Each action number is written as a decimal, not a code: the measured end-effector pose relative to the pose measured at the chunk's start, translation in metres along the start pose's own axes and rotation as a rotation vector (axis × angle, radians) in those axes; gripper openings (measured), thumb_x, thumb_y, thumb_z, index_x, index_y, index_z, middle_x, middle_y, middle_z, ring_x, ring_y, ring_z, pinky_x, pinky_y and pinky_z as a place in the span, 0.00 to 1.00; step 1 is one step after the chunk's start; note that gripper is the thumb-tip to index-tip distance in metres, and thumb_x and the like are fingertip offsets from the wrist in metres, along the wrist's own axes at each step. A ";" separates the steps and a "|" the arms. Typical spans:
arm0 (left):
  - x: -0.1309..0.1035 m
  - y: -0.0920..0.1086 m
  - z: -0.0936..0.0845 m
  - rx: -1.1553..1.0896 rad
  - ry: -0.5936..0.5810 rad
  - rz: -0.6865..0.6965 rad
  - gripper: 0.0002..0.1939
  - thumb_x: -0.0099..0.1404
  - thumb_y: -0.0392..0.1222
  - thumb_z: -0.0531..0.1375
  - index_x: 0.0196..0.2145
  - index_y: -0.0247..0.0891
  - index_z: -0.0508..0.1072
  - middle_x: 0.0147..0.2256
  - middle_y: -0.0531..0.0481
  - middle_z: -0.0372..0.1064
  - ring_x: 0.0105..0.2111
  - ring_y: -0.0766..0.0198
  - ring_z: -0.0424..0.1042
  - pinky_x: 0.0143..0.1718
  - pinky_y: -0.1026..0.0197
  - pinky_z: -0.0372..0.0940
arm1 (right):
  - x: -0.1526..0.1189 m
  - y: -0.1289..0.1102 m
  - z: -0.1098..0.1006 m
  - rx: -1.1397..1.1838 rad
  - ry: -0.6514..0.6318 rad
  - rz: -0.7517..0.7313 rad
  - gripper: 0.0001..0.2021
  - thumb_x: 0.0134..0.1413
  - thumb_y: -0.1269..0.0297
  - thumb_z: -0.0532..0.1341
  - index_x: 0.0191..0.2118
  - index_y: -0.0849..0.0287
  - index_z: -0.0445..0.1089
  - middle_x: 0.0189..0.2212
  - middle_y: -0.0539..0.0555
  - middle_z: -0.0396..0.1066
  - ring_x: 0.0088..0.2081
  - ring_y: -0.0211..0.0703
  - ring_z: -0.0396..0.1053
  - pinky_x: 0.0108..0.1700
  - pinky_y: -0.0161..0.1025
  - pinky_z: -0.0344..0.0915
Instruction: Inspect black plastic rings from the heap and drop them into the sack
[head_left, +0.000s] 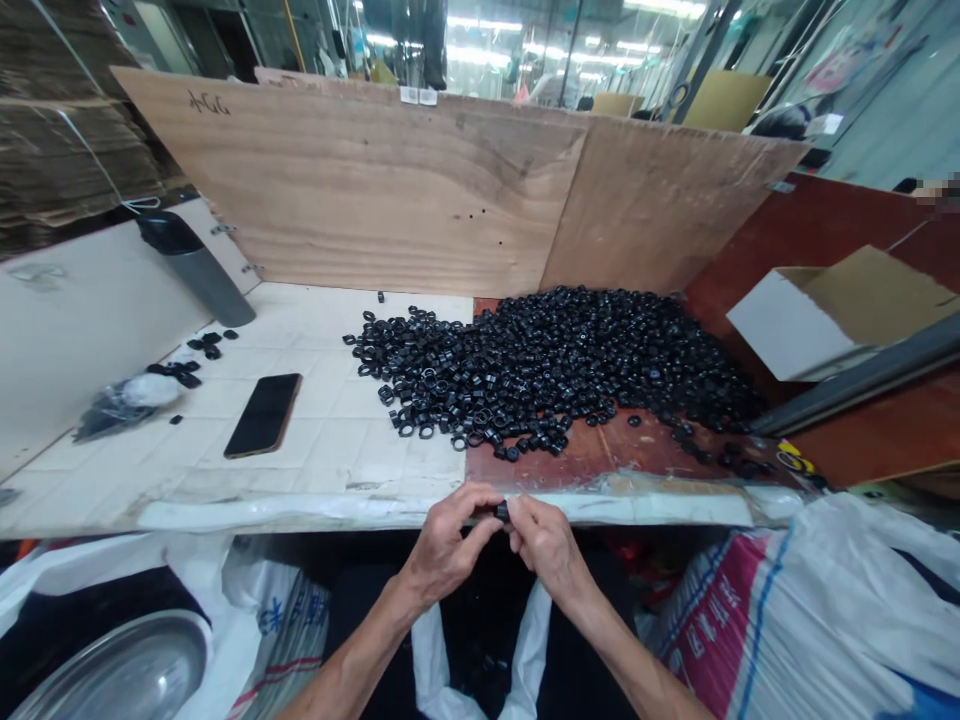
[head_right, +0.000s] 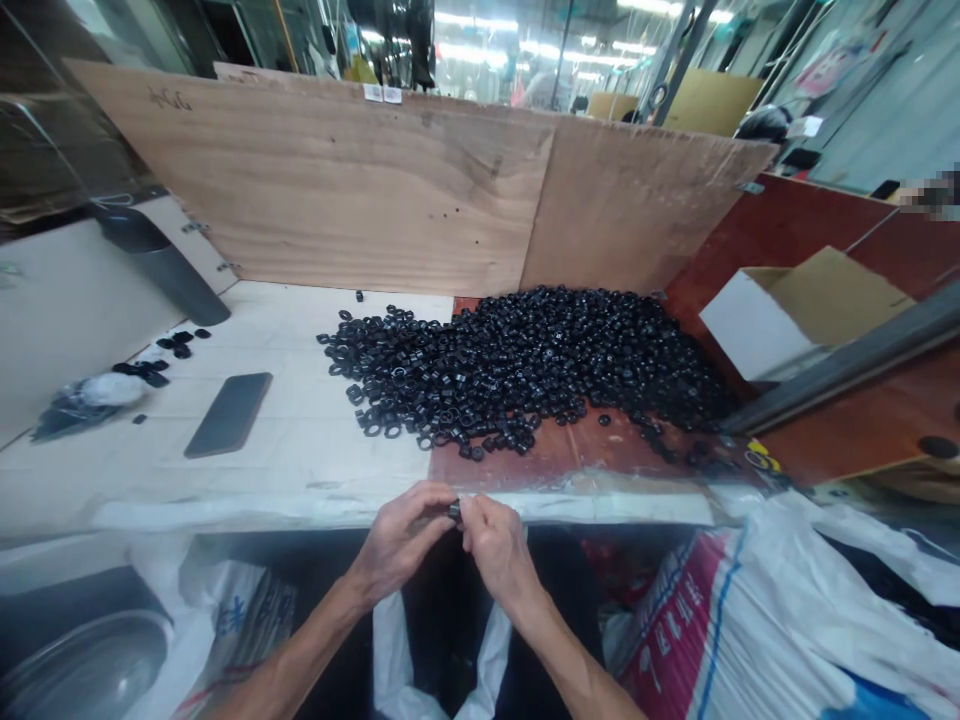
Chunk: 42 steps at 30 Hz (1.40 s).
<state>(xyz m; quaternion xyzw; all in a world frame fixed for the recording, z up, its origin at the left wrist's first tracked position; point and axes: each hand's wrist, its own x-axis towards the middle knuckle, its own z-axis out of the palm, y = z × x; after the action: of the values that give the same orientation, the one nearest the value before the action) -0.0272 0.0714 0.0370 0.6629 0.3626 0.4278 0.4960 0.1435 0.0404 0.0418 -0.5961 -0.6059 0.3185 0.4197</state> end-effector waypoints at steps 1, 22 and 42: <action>-0.006 -0.001 0.002 -0.053 0.008 -0.063 0.09 0.64 0.39 0.62 0.43 0.39 0.76 0.42 0.45 0.73 0.41 0.59 0.73 0.45 0.58 0.69 | -0.003 -0.001 -0.001 -0.010 -0.005 0.002 0.14 0.64 0.58 0.56 0.28 0.57 0.68 0.18 0.46 0.63 0.19 0.37 0.62 0.22 0.33 0.58; -0.031 -0.009 0.026 -0.181 0.137 -0.267 0.12 0.63 0.43 0.63 0.42 0.34 0.75 0.36 0.46 0.77 0.34 0.60 0.77 0.39 0.59 0.74 | -0.029 0.013 0.007 0.121 -0.020 -0.013 0.07 0.62 0.63 0.57 0.36 0.58 0.70 0.27 0.51 0.66 0.28 0.40 0.66 0.32 0.36 0.62; 0.033 -0.022 -0.029 0.733 0.282 -0.115 0.10 0.63 0.44 0.62 0.40 0.37 0.71 0.33 0.48 0.71 0.31 0.58 0.73 0.36 0.56 0.70 | 0.039 0.022 -0.013 -0.388 0.131 -0.148 0.07 0.58 0.67 0.56 0.40 0.58 0.70 0.36 0.56 0.70 0.36 0.46 0.70 0.40 0.40 0.66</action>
<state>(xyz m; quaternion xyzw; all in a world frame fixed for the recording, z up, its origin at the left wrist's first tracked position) -0.0434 0.1163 0.0267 0.7094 0.5925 0.3283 0.1950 0.1672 0.0794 0.0328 -0.6390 -0.6694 0.1245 0.3578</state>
